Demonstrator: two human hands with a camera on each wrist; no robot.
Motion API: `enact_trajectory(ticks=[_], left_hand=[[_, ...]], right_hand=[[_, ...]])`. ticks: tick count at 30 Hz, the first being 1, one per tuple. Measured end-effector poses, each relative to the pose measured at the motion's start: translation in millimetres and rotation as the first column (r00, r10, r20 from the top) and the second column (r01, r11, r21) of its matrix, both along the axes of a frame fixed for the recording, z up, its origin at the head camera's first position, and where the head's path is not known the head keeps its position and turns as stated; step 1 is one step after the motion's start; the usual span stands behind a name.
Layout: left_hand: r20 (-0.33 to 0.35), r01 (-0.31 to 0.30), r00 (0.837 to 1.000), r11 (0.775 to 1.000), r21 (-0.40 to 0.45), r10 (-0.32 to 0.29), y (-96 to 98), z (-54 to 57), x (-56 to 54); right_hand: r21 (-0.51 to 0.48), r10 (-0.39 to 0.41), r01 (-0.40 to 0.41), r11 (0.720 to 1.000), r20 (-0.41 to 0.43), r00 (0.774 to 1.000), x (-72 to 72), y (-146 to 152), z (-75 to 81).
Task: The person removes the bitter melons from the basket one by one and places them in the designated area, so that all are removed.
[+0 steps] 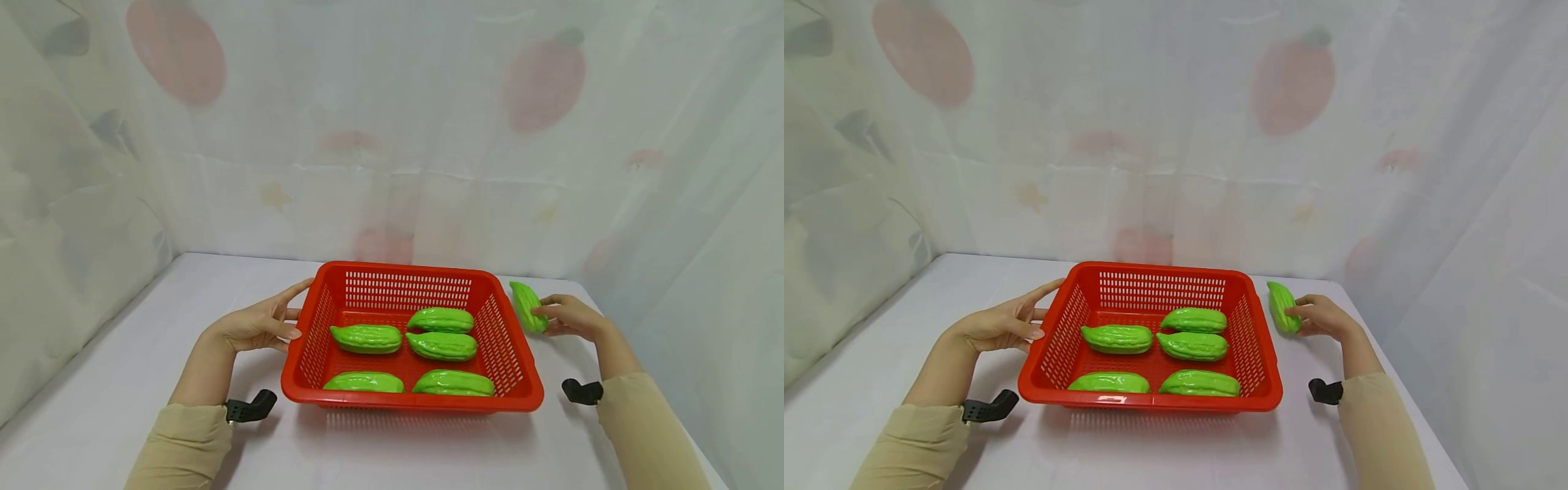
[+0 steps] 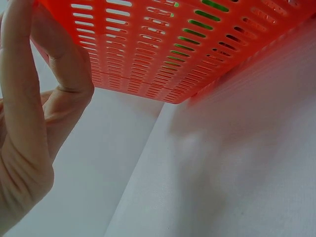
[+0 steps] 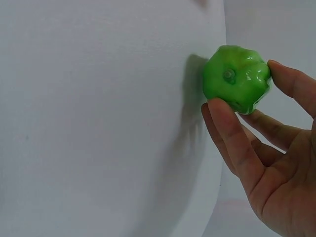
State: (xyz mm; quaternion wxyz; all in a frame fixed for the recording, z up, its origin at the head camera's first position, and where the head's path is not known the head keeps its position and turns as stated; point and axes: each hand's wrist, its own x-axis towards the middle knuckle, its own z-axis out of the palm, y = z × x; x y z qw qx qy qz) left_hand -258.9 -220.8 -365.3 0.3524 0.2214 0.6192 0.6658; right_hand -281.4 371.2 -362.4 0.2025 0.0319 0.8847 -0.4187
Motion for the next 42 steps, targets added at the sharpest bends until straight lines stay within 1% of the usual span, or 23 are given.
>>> enact_trajectory(ticks=[14,24,42], left_hand=[[-0.006,-0.007,1.0,1.0,-0.015,0.006,0.3,0.4,-0.1],[0.0,-0.014,1.0,1.0,-0.022,0.014,0.7,0.4,-0.6],[-0.001,-0.01,1.0,1.0,-0.011,0.01,0.4,-0.7,-0.2]], right_hand=[[0.001,0.018,-0.018,1.0,0.009,1.0,6.1,1.7,-5.4],[-0.001,0.029,-0.029,1.0,0.02,0.999,6.7,1.9,-5.6],[0.014,0.037,-0.037,0.999,0.044,0.998,5.5,3.1,-6.7]])
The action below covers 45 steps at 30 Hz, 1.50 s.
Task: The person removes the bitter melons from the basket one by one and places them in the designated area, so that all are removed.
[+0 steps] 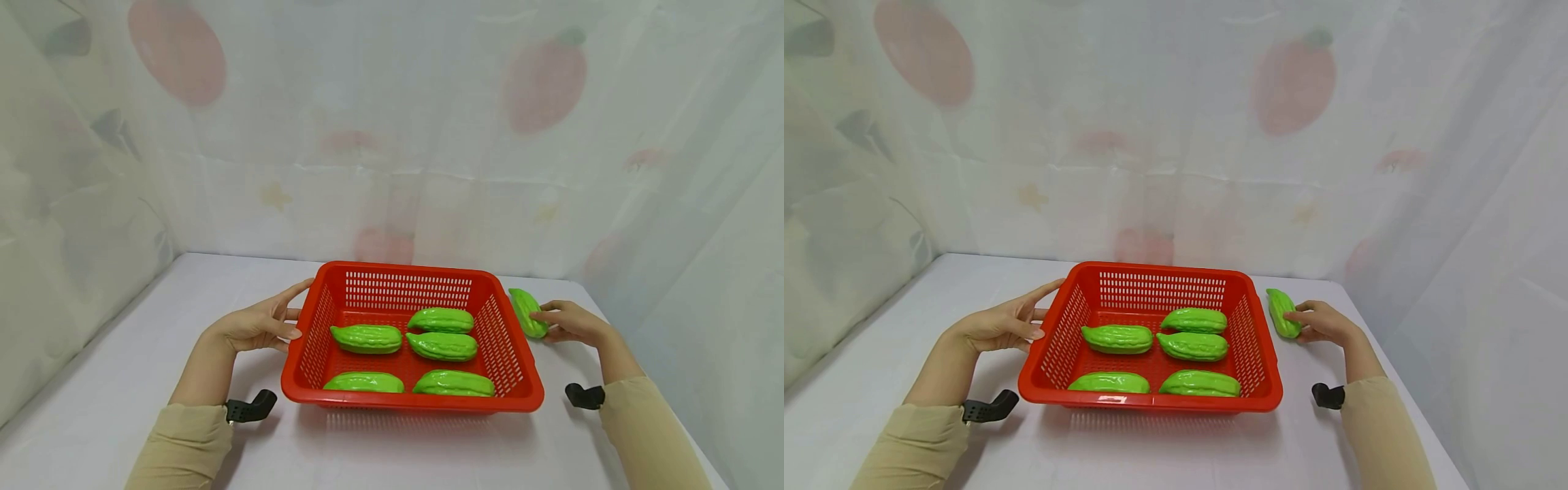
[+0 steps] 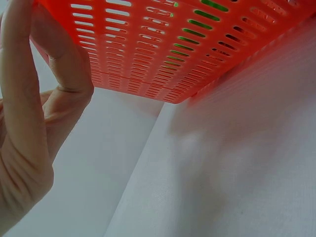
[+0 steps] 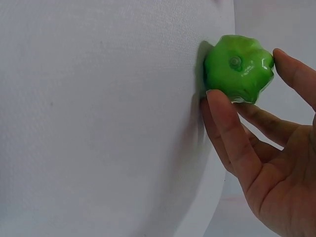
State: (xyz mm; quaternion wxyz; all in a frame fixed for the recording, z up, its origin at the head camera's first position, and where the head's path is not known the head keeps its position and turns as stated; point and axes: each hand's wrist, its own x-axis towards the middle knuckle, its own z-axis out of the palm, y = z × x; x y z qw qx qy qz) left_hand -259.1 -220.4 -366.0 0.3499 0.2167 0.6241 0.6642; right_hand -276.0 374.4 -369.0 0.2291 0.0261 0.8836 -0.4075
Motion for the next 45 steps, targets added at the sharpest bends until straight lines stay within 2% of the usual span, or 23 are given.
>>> enact_trajectory(ticks=[10,25,40,45], left_hand=[[0.002,-0.007,1.0,1.0,-0.008,0.007,-0.2,0.0,0.1],[-0.002,-0.003,1.0,1.0,-0.007,0.003,0.1,0.8,0.1],[-0.005,-0.008,1.0,1.0,-0.016,0.008,0.0,1.0,0.6],[-0.005,-0.008,1.0,1.0,-0.017,0.008,0.2,1.4,1.1]], right_hand=[[0.037,0.035,-0.034,0.999,-0.037,0.999,1.2,1.1,3.6],[0.084,0.025,-0.018,0.996,-0.079,0.997,-2.6,6.1,7.2],[0.088,0.065,-0.05,0.995,-0.185,0.981,-7.3,-1.3,33.1],[0.081,0.087,-0.069,0.994,-0.25,0.964,-7.9,-10.2,43.6]])
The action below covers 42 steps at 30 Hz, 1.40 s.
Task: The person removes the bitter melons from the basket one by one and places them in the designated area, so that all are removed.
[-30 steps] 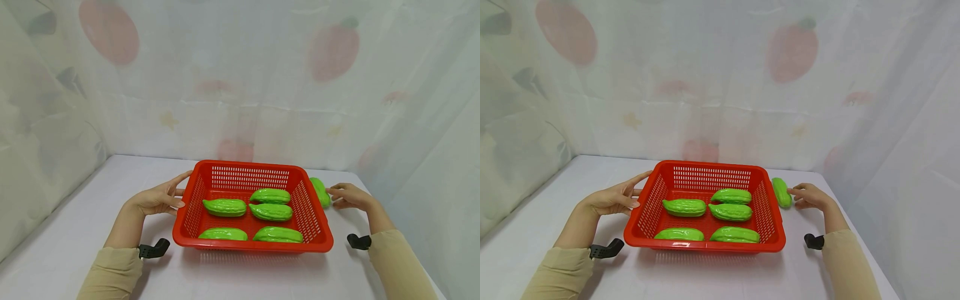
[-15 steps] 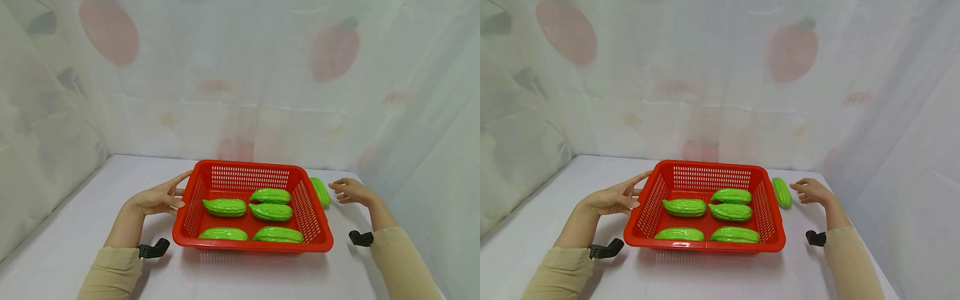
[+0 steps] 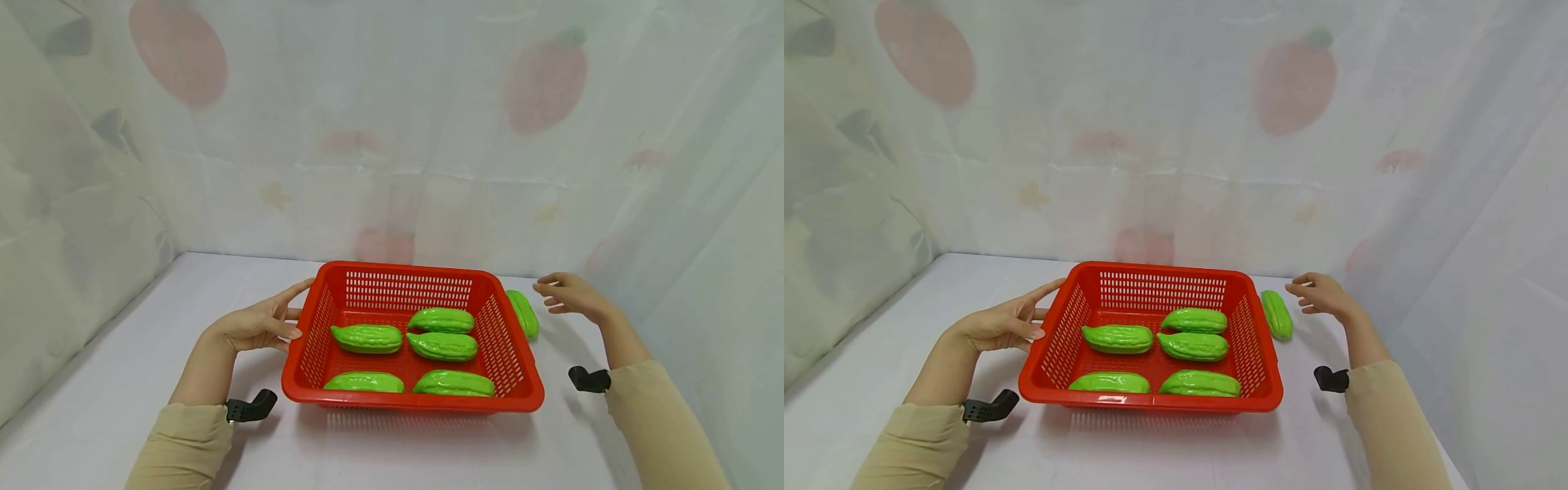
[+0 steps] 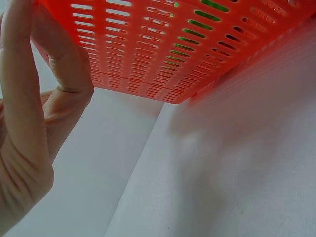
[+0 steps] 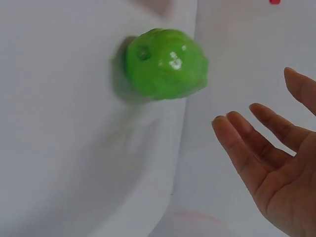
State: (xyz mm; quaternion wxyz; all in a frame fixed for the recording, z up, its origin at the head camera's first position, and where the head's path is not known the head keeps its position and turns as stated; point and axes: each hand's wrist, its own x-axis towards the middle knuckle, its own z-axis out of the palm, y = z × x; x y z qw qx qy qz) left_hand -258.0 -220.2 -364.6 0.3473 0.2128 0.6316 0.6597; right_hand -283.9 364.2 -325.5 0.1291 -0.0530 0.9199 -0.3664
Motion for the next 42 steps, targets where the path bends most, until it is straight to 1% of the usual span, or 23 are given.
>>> enact_trajectory(ticks=[3,6,9,16,22,33,39,42], left_hand=[[0.002,0.003,1.0,1.0,0.0,-0.003,0.0,0.6,0.3],[0.003,0.0,1.0,1.0,-0.001,0.0,-0.4,0.8,0.5],[0.002,0.0,1.0,1.0,0.002,0.0,-0.8,0.2,0.1],[0.011,0.024,1.0,0.999,0.038,-0.025,-1.6,-3.1,-0.9],[0.013,0.021,1.0,0.999,0.037,-0.022,-1.7,-3.1,-0.9],[0.01,0.014,1.0,1.0,0.023,-0.014,-0.3,-0.1,-0.9],[0.008,0.001,1.0,1.0,0.012,-0.001,0.7,0.3,-0.8],[0.006,0.001,1.0,1.0,0.008,-0.001,1.1,0.2,-1.1]], right_hand=[[-0.001,0.004,-0.004,1.0,-0.066,0.998,0.2,-7.7,8.5],[-0.002,0.016,-0.017,1.0,-0.134,0.991,0.4,-15.8,18.3],[-0.002,0.024,-0.024,1.0,-0.179,0.984,0.3,-24.0,28.6],[-0.021,0.051,-0.056,0.998,-0.219,0.974,1.2,-42.5,48.7],[-0.055,0.071,-0.087,0.995,-0.236,0.969,6.6,-63.1,60.2],[-0.096,0.132,-0.167,0.981,-0.291,0.948,11.2,-99.9,74.3],[-0.111,0.165,-0.211,0.971,-0.33,0.93,7.8,-116.6,72.3],[-0.122,0.178,-0.231,0.965,-0.338,0.924,6.8,-125.6,71.4]])
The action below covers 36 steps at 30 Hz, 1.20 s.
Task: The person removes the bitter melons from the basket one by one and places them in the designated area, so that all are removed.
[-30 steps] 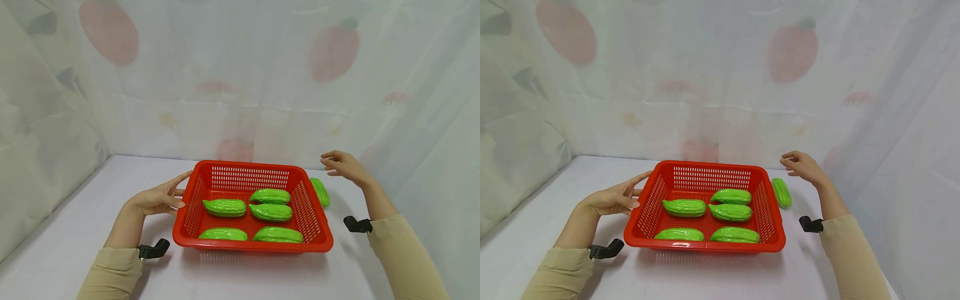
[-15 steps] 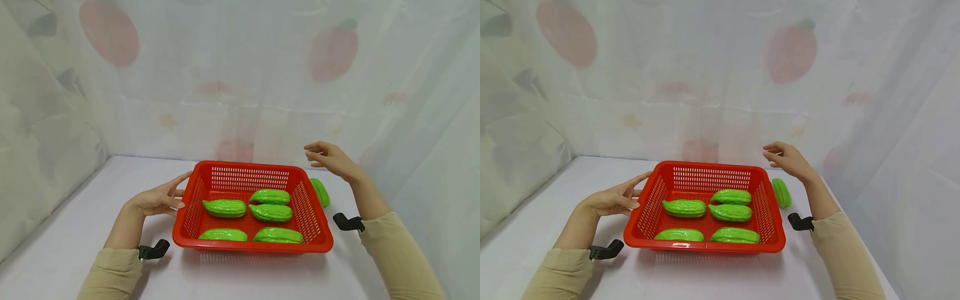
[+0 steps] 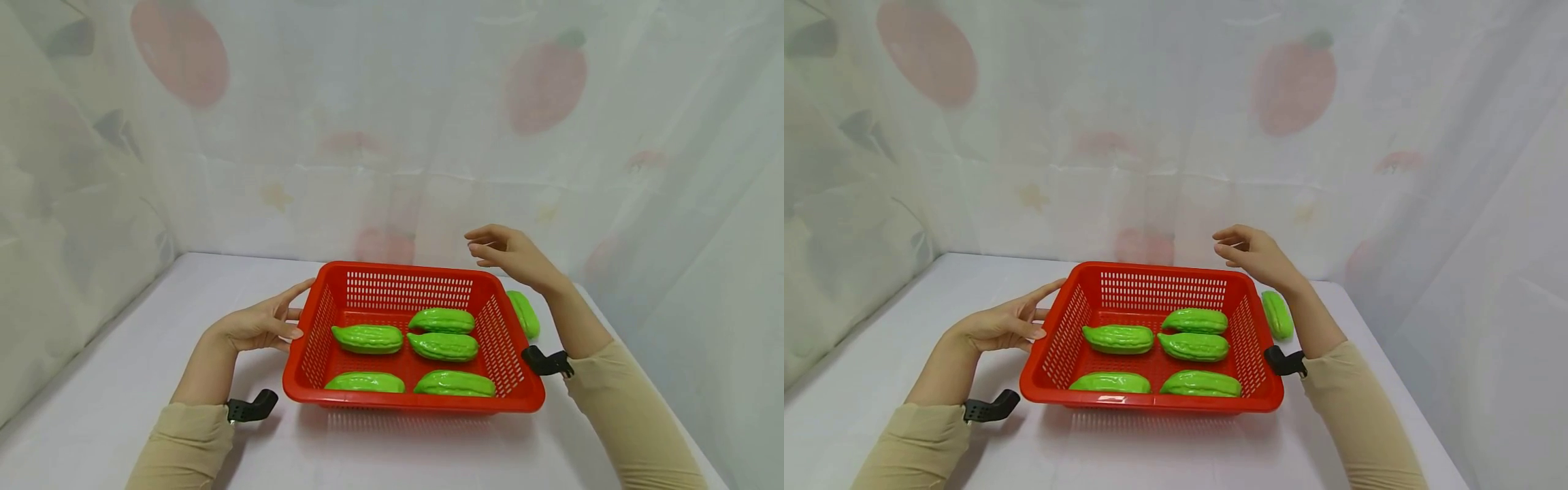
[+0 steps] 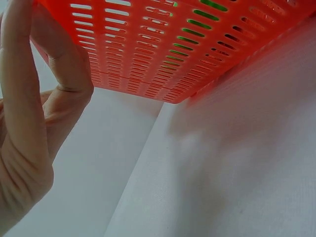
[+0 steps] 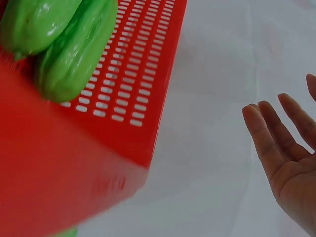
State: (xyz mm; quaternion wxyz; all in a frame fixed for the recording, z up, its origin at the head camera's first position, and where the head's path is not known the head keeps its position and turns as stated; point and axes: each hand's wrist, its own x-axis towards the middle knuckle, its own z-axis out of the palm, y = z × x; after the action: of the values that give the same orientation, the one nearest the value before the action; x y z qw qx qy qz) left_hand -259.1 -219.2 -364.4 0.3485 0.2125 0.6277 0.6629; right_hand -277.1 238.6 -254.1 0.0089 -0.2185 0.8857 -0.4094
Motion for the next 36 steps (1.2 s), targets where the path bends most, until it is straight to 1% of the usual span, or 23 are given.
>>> enact_trajectory(ticks=[8,16,20,26,31,36], left_hand=[[0.003,0.012,1.0,1.0,0.01,-0.012,1.1,0.0,0.0],[0.007,0.004,1.0,1.0,0.005,-0.004,1.7,0.0,0.3],[0.005,0.003,1.0,1.0,0.007,-0.003,2.0,-0.1,0.4],[0.004,0.011,1.0,1.0,0.013,-0.011,2.1,0.9,0.3],[0.003,0.016,1.0,1.0,0.015,-0.016,1.7,1.1,0.4],[0.001,0.011,1.0,1.0,0.01,-0.011,1.6,0.8,1.0]], right_hand=[[-0.027,0.058,-0.058,0.998,0.007,0.998,-1.7,-22.8,0.8],[-0.04,0.104,-0.103,0.994,0.027,0.994,-2.7,-47.7,0.5],[-0.055,0.146,-0.144,0.988,0.027,0.989,-4.3,-61.2,1.0],[-0.09,0.187,-0.182,0.979,0.045,0.981,-4.7,-78.5,0.9],[-0.107,0.221,-0.211,0.972,0.095,0.971,-7.7,-92.7,-3.7],[-0.16,0.262,-0.236,0.958,0.169,0.95,-10.6,-104.4,-9.0]])
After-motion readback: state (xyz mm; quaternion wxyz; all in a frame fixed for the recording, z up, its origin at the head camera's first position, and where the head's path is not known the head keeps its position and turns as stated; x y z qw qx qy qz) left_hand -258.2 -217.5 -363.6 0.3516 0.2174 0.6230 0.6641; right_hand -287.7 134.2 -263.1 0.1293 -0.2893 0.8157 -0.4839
